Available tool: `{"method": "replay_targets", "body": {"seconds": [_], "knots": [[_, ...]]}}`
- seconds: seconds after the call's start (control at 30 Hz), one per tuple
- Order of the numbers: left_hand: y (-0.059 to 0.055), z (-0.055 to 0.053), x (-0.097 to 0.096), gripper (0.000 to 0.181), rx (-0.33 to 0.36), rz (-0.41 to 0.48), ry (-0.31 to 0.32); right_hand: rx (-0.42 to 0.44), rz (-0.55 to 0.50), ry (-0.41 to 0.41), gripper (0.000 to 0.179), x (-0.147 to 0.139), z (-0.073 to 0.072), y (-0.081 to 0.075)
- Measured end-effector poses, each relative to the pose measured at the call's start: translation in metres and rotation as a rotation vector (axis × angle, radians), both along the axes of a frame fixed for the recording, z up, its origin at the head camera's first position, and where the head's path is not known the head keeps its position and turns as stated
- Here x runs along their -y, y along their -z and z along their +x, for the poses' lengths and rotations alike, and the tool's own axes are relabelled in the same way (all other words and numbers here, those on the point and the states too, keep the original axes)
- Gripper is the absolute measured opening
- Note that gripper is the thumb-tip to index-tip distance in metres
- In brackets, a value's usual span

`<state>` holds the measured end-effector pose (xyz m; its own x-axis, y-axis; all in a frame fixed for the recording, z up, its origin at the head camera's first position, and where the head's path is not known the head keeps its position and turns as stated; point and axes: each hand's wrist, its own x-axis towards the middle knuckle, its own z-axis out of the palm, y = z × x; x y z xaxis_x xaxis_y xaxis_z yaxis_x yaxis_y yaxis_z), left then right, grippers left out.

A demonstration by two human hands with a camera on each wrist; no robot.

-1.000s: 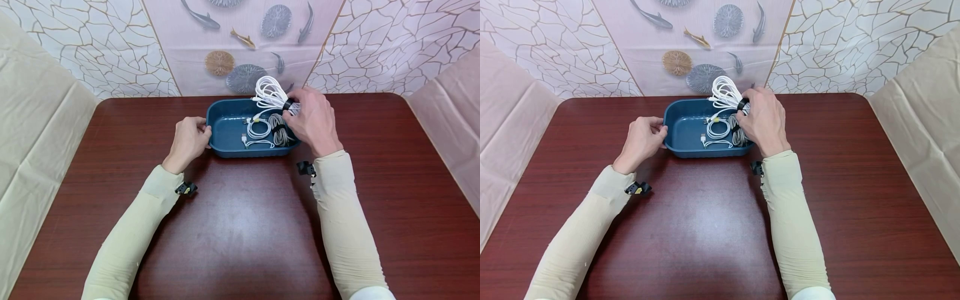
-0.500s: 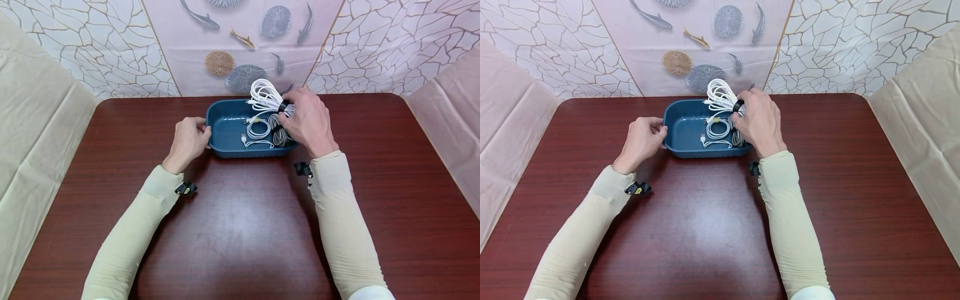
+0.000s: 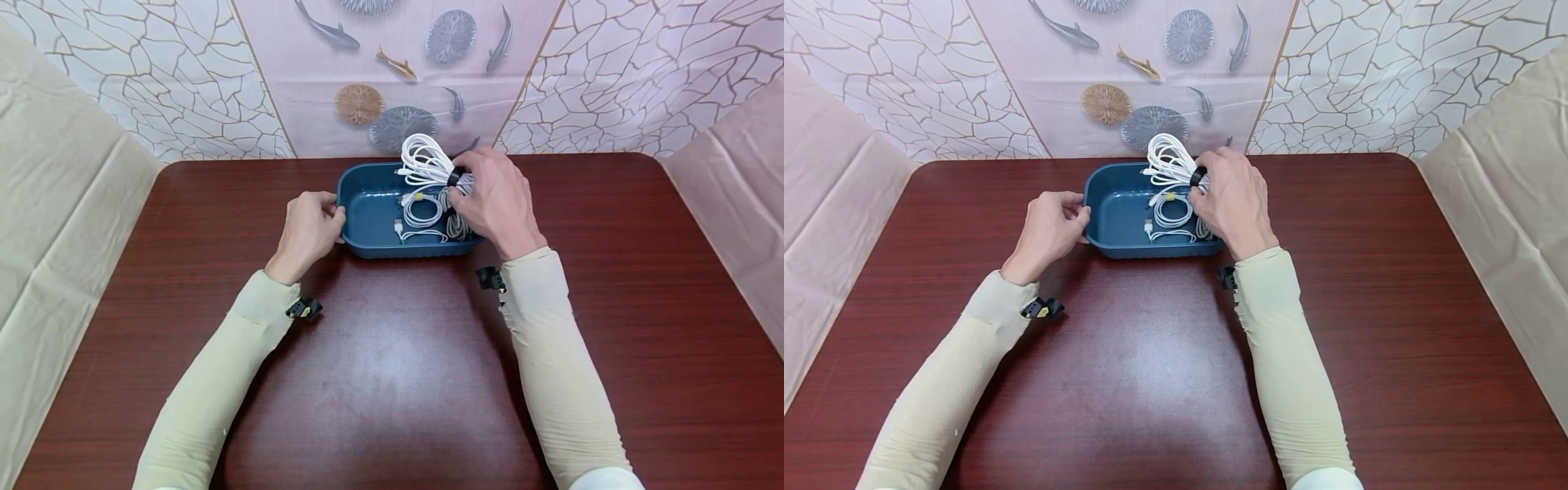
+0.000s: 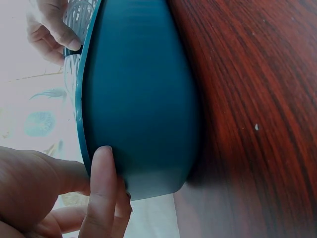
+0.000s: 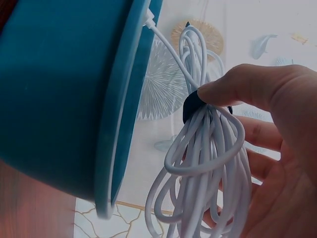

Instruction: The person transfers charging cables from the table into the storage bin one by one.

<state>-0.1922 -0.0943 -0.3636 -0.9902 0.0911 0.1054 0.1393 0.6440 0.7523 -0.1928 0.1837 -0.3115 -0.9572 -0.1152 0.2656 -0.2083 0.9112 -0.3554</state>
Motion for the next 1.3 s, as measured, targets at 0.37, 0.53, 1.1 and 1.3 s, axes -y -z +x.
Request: {"method": "replay_targets", "body": {"seconds": [0.37, 0.53, 1.1, 1.3], "knots": [[-0.001, 0.001, 0.000, 0.033, 0.007, -0.010, 0.002, 0.014, 0.011, -0.012, 0.037, 0.004, 0.000, 0.002], [-0.001, 0.001, -0.001, 0.034, 0.011, -0.015, -0.001, 0.006, 0.013, -0.023, 0.036, 0.007, 0.000, 0.004], [0.000, 0.000, 0.000, 0.033, 0.001, -0.001, 0.004, -0.014, 0.061, -0.050, 0.035, 0.015, -0.001, 0.006], [0.000, 0.000, 0.000, 0.032, 0.002, 0.002, 0.003, -0.017, 0.059, -0.059, 0.036, 0.017, 0.000, 0.008]]}}
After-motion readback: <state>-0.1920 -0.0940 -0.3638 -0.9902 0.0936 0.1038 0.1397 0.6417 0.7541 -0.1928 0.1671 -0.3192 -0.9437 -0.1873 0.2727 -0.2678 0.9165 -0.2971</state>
